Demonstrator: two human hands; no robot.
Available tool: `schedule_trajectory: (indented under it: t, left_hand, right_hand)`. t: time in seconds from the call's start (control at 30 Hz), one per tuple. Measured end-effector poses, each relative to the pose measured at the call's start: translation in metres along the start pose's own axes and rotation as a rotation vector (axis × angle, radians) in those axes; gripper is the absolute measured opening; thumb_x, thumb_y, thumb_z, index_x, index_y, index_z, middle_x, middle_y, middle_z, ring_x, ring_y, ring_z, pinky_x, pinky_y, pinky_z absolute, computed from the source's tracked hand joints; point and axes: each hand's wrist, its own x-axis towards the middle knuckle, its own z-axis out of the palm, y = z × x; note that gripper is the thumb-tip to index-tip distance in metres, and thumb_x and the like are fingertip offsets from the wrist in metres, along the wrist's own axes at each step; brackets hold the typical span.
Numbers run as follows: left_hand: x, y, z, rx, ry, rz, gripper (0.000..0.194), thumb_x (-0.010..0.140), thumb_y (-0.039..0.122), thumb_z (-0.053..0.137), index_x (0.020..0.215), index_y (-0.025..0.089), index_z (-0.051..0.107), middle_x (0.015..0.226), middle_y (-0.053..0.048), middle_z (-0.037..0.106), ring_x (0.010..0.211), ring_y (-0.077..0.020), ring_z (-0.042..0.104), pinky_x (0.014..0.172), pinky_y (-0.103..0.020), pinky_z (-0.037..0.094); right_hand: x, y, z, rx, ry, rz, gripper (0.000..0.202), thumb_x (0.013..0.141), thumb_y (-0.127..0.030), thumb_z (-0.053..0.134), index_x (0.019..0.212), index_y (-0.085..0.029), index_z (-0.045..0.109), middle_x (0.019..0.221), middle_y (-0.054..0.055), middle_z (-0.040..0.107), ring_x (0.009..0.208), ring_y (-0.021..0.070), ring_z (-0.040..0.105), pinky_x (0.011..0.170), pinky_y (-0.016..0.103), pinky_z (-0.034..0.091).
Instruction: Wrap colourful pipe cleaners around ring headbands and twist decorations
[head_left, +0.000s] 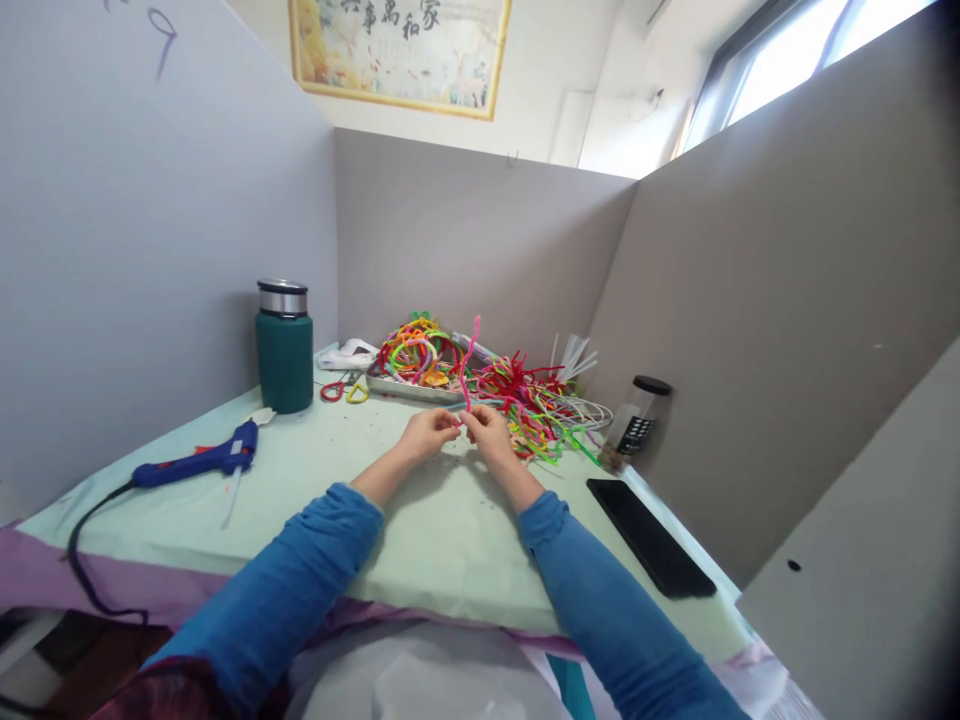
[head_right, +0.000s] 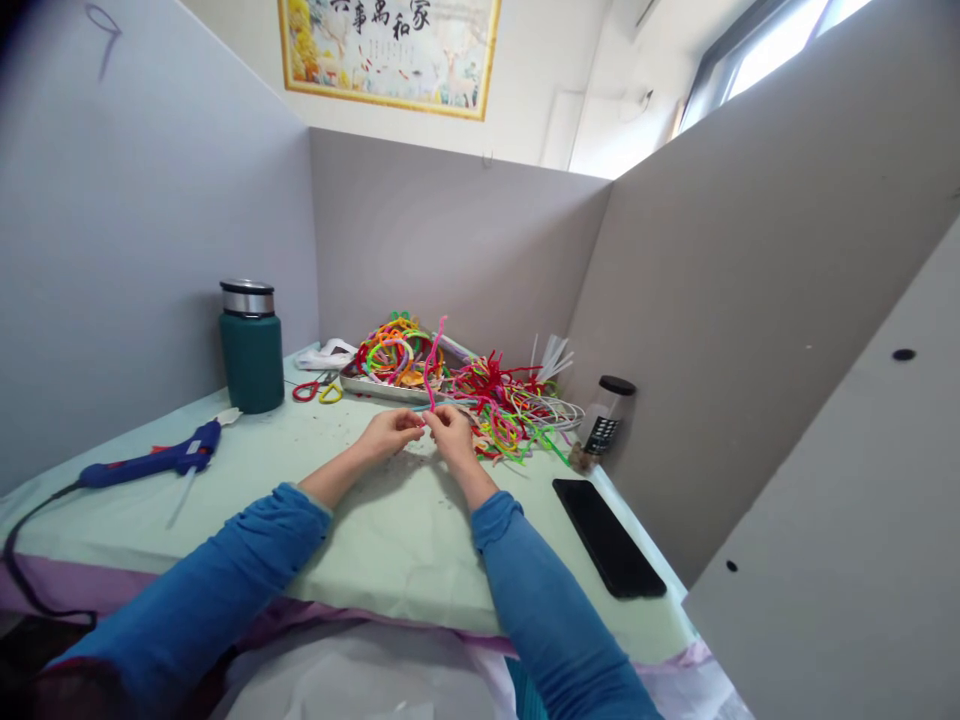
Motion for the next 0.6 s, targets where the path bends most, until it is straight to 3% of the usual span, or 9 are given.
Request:
schedule_trajectory:
  t: [0.2,0.6]
  left_hand:
    - [-0.0016,0.0022,0.0010,-0.012,0.001,-0.030,0.015,0.068,0.029,0.066,0.072,0.017,0.059,0.047,0.005,0.054,0.038,-0.0094,0.045,0.044,-0.023,0.034]
    - [-0.0042,0.0089,-0.0065,0.109,0.149,-0.021,0.015,0.070,0.030,0.064,0.066,0.017,0.067,0.048,0.001,0.057,0.048,-0.0121,0.048,0.050,-0.024,0.033]
  right_hand:
    - [0.0003,0.0078,0.0001,0.066,0.010,0.034,0.025,0.070,-0.042,0.061,0.066,-0.020,0.049,0.047,-0.007,0.046,0.044,0.0094,0.041,0.045,0.022,0.032]
    - [-0.0007,0.0082,0.0014,0.051,-0.013,0.039,0.024,0.069,-0.040,0.063,0.068,-0.020,0.050,0.047,-0.007,0.049,0.043,0.0095,0.045,0.045,0.022,0.034]
